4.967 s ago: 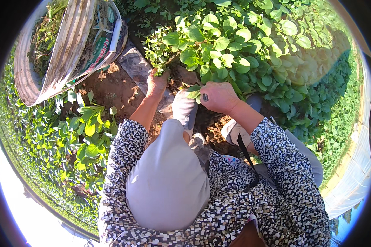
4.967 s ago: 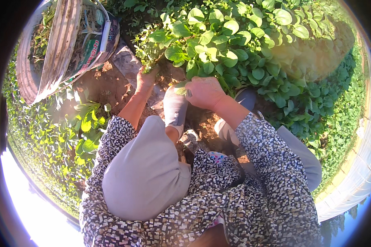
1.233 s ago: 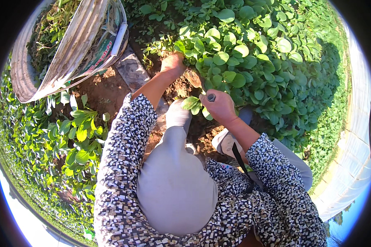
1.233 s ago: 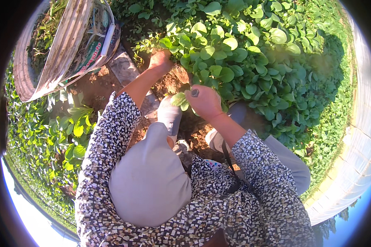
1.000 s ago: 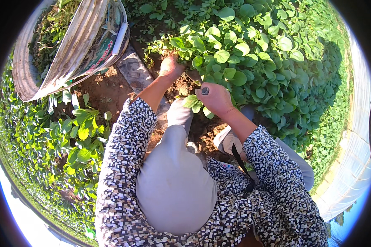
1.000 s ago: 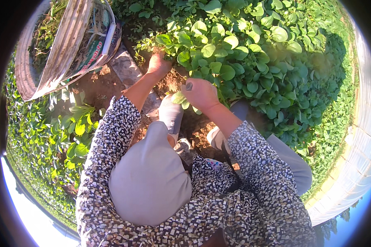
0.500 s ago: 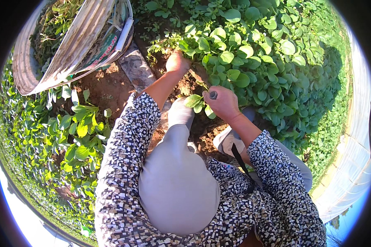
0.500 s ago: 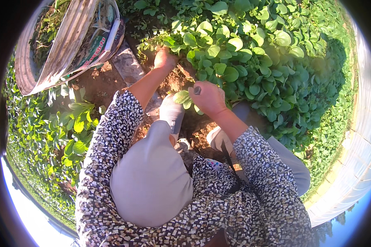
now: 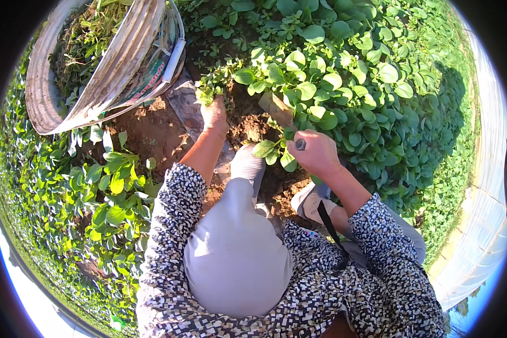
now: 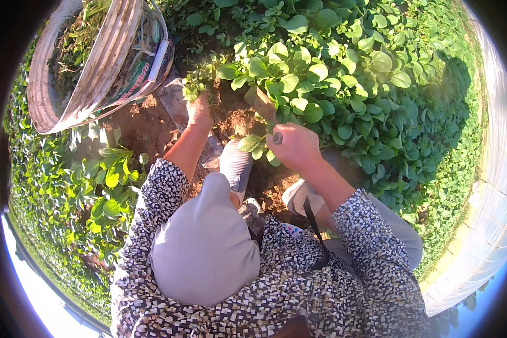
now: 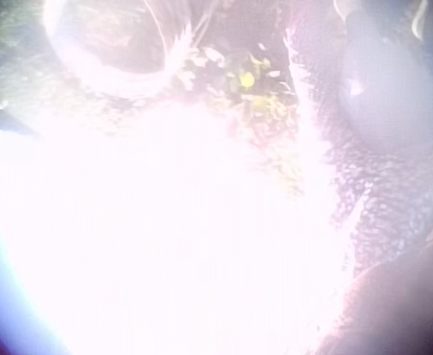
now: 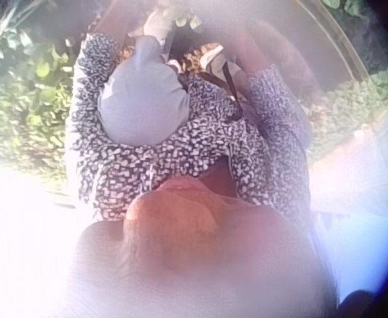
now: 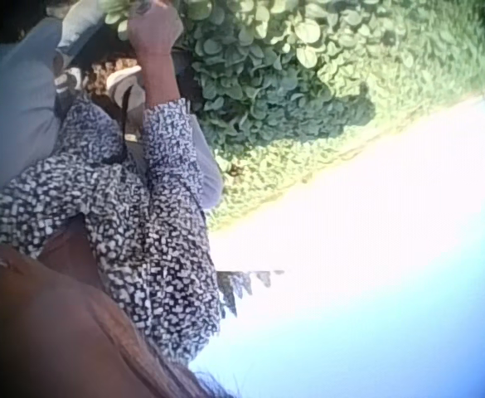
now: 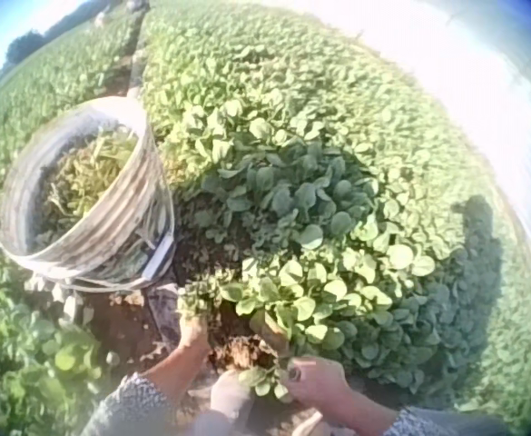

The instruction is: The person harvests green leafy plants using a hand tool to loosen the soil and cut the roots, then gathers the plants by hand and places them into a plastic bucket.

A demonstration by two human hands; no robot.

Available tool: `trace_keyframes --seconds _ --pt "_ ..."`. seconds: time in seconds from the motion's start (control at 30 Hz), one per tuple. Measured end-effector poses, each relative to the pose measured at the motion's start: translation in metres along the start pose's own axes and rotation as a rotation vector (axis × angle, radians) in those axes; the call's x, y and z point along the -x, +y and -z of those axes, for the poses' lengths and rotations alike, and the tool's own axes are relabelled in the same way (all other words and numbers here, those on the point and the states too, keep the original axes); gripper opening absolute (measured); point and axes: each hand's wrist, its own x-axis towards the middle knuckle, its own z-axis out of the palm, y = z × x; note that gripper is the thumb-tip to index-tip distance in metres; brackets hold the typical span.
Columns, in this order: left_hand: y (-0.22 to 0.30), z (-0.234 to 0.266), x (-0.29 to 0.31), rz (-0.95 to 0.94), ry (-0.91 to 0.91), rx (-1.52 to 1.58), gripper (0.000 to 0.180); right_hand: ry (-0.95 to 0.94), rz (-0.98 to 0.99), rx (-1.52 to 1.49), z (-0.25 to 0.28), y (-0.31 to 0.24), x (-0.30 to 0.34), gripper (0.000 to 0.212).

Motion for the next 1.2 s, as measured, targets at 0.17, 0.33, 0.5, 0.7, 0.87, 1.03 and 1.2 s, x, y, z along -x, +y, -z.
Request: trace_keyframes --seconds 0.17,0.33,0.5,0.7,0.87,1.03,1.2 --pt "0.004 0.023 -0.007 0.099 -0.085 -0.123 0.014 0.047 0.101 0.002 -0.006 -0.016 -0.022 0.031" --pt "-0.013 0.010 -0.019 0.135 -0.133 -0.066 0.021 0.102 0.007 0.018 0.010 -0.019 -0.037 0.029" --pt "-0.016 -0.008 -0.040 -0.016 -0.207 -0.061 0.033 0.127 0.008 0.121 0.017 0.001 -0.029 0.021" --pt "0.004 -0.031 -0.045 -0.228 -0.368 -0.629 0.069 0.183 0.234 0.091 0.002 0.002 -0.032 0.027" --pt "0.026 -0.064 -0.035 -0.451 -0.168 -1.349 0.091 0.059 -0.035 -0.165 -0.015 0.001 -0.036 0.028" --pt "0.037 -0.091 -0.027 -0.426 -0.269 -1.549 0.065 0.147 -0.001 -0.141 -0.049 0.005 -0.040 0.029" --pt "0.037 -0.086 -0.040 -0.468 -0.247 -1.491 0.063 0.191 0.152 -0.055 -0.065 0.020 -0.036 0.025"
